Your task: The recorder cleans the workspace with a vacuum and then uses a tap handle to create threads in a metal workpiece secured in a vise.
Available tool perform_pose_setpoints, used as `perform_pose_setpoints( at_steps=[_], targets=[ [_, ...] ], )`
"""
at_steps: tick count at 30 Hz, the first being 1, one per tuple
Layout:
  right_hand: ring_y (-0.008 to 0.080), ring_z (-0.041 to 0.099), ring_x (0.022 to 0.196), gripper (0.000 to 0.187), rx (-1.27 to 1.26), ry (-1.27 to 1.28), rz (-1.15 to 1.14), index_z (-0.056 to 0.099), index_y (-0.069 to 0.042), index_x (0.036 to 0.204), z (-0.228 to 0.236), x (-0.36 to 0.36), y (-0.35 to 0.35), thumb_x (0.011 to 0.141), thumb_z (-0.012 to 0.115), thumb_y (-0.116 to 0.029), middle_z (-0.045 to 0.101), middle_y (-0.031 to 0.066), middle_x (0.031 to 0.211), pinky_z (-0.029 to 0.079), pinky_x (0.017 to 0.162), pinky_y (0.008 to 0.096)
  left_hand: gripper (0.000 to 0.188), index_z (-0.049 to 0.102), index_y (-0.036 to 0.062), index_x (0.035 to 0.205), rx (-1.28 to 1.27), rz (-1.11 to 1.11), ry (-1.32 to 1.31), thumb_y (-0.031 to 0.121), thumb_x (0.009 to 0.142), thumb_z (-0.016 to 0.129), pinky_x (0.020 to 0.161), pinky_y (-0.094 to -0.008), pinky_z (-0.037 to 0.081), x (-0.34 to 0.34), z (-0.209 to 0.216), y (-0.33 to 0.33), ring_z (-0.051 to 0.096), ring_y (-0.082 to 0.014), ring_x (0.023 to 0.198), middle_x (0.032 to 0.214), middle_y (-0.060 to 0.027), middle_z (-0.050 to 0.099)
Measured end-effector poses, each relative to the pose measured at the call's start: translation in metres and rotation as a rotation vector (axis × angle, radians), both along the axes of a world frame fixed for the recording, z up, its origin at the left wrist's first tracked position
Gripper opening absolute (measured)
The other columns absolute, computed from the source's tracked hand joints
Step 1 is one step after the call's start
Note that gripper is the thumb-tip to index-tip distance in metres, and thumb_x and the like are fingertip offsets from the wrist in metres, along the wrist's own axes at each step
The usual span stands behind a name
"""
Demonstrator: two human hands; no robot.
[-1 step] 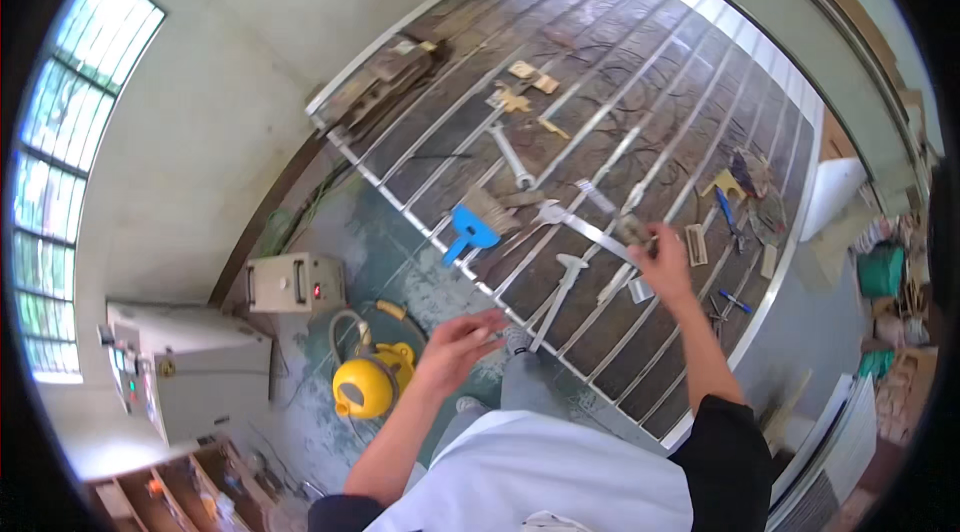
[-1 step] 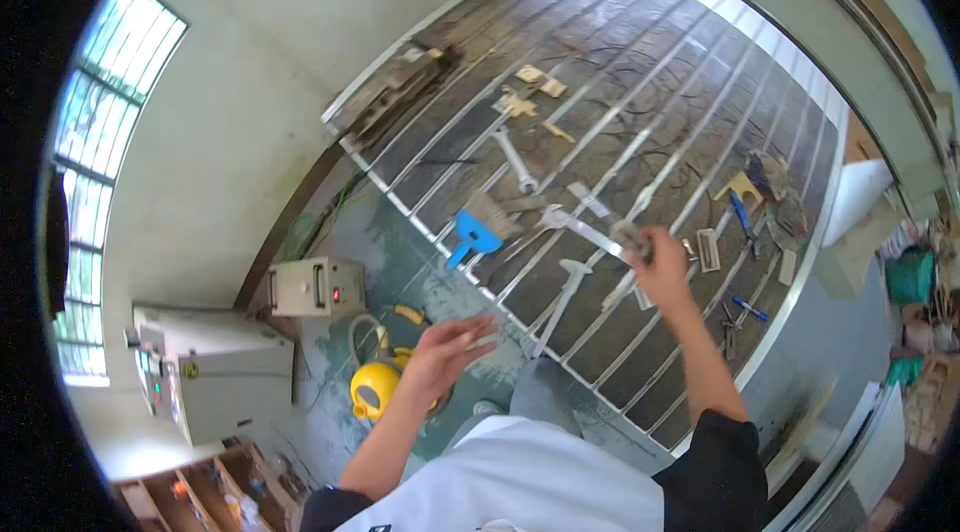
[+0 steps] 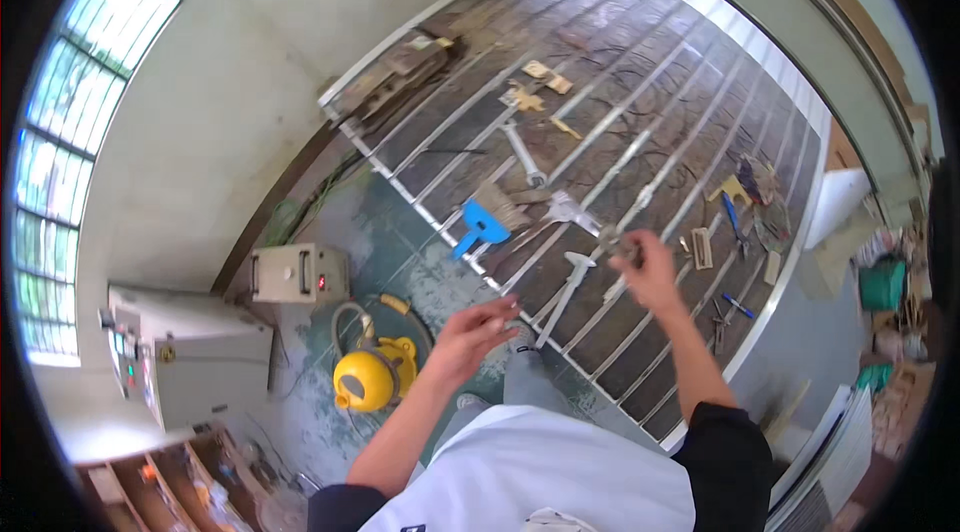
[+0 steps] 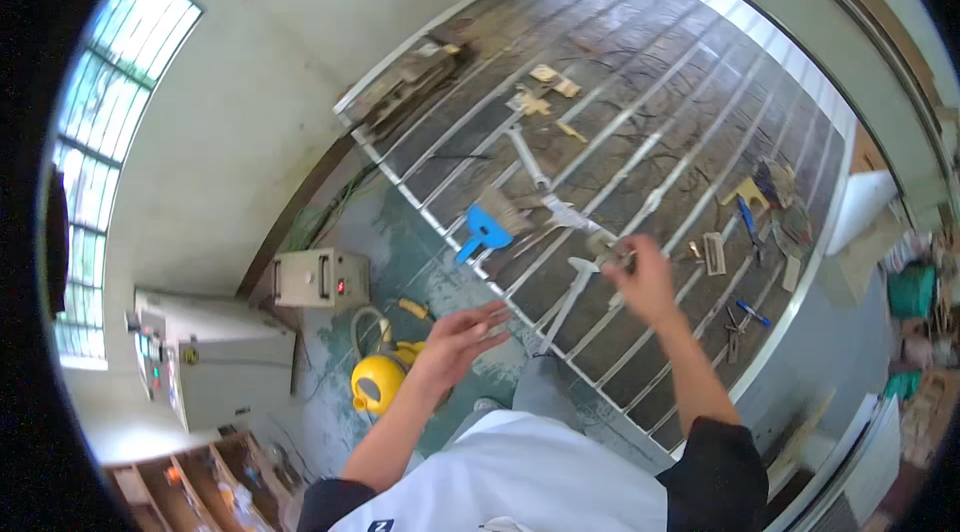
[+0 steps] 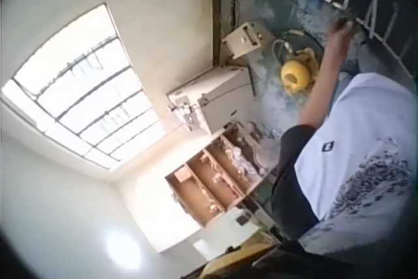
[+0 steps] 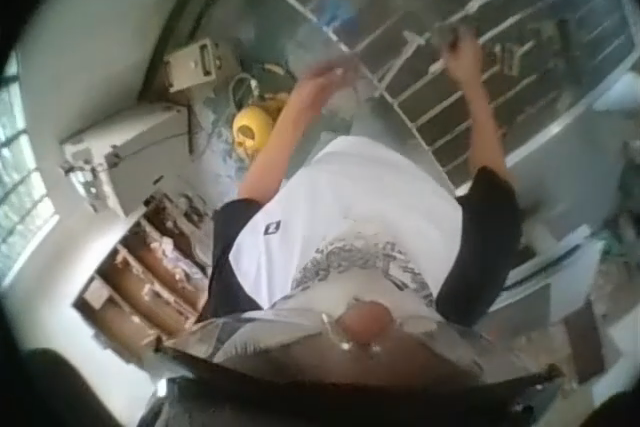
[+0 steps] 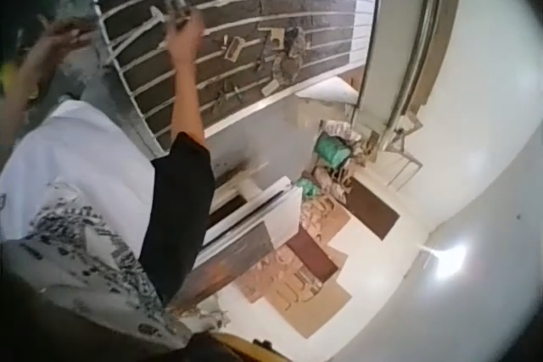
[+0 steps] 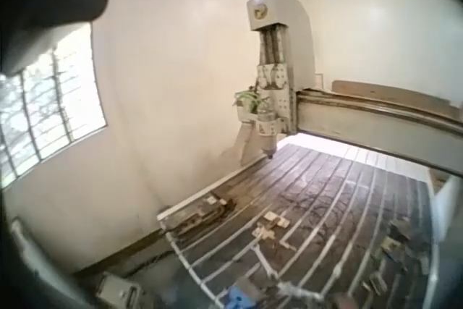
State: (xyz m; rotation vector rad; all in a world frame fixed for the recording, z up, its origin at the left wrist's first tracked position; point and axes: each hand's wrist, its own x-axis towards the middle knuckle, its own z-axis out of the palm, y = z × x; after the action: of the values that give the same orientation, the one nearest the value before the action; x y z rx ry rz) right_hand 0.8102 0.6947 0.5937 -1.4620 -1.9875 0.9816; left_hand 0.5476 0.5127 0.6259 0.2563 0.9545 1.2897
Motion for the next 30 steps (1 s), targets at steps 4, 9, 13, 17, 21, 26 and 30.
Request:
perform_pose_setpoints(
  at_steps=[4, 9, 13, 17, 21, 26, 30],
  targets=[
    [0.0382, 0.059, 0.096, 0.039, 0.072, 0.215, 0.419, 0.059, 0.000, 0.102, 0.043, -0.111, -0.091, 0.070, 0.077, -0.010, 0.059, 0.0196, 0.100, 0.048, 0.081, 0.0434, 0.024, 0.060, -0.0021, 0.111, 0.193, 0.162, -0.021, 0.011, 0.091, 0.063, 0.099, -0.0486, 0.044, -0.015, -0.016, -0.016, 0.053, -0.0289, 0.121, 0.120, -0.0147, 0.060],
    [0.0380, 0.060, 0.091, 0.025, 0.120, 0.192, 0.602, 0.058, 0.001, 0.094, 0.059, -0.181, -0.169, 0.072, 0.070, -0.001, 0.060, 0.0194, 0.097, 0.048, 0.076, 0.0442, 0.029, 0.056, -0.0028, 0.119, 0.231, 0.574, -0.044, 0.011, 0.093, 0.058, 0.097, -0.0458, 0.046, -0.065, 0.020, -0.093, 0.055, -0.0262, 0.118, 0.117, -0.0143, 0.061],
    [0.0410, 0.059, 0.083, 0.011, 0.087, 0.092, 0.769, 0.058, 0.002, 0.091, 0.074, -0.214, -0.214, 0.081, 0.062, -0.002, 0.061, 0.0207, 0.085, 0.046, 0.073, 0.0483, 0.021, 0.060, 0.0006, 0.113, 0.329, 0.799, -0.010, 0.009, 0.093, 0.058, 0.099, -0.0464, 0.045, -0.087, 0.024, -0.168, 0.055, -0.0271, 0.118, 0.124, -0.0121, 0.059],
    [0.0406, 0.060, 0.077, 0.011, 0.139, 0.096, 0.952, 0.059, 0.002, 0.087, 0.091, -0.247, -0.266, 0.083, 0.064, -0.006, 0.062, 0.0215, 0.080, 0.046, 0.070, 0.0483, 0.018, 0.062, 0.0021, 0.110, 0.408, 0.963, 0.005, 0.007, 0.093, 0.057, 0.101, -0.0442, 0.044, -0.101, 0.030, -0.230, 0.053, -0.0271, 0.121, 0.128, -0.0112, 0.057],
    [0.0377, 0.062, 0.069, 0.016, 0.050, 0.139, 0.991, 0.060, 0.004, 0.086, 0.098, -0.269, -0.304, 0.082, 0.067, -0.009, 0.062, 0.0219, 0.074, 0.047, 0.065, 0.0445, 0.019, 0.061, 0.0026, 0.111, 0.421, 1.035, -0.003, 0.007, 0.093, 0.056, 0.101, -0.0420, 0.044, -0.109, 0.033, -0.282, 0.051, -0.0268, 0.124, 0.129, -0.0114, 0.057],
    [0.0363, 0.062, 0.065, 0.018, -0.031, 0.118, 1.102, 0.057, 0.005, 0.082, 0.100, -0.288, -0.341, 0.080, 0.069, -0.009, 0.061, 0.0225, 0.073, 0.047, 0.062, 0.0425, 0.016, 0.062, 0.0021, 0.108, 0.490, 1.121, -0.018, 0.001, 0.094, 0.053, 0.102, -0.0392, 0.044, -0.114, 0.035, -0.324, 0.052, -0.0259, 0.122, 0.131, -0.0119, 0.054],
    [0.0230, 0.058, 0.055, 0.014, 0.044, 0.046, 1.158, 0.060, 0.005, 0.084, 0.093, -0.298, -0.357, 0.082, 0.068, -0.007, 0.059, 0.0160, 0.064, 0.045, 0.053, 0.0353, 0.016, 0.061, 0.0028, 0.109, 0.518, 1.176, -0.027, 0.005, 0.094, 0.055, 0.102, -0.0412, 0.045, -0.116, 0.030, -0.343, 0.053, -0.0268, 0.122, 0.128, -0.0115, 0.057]
  ],
)
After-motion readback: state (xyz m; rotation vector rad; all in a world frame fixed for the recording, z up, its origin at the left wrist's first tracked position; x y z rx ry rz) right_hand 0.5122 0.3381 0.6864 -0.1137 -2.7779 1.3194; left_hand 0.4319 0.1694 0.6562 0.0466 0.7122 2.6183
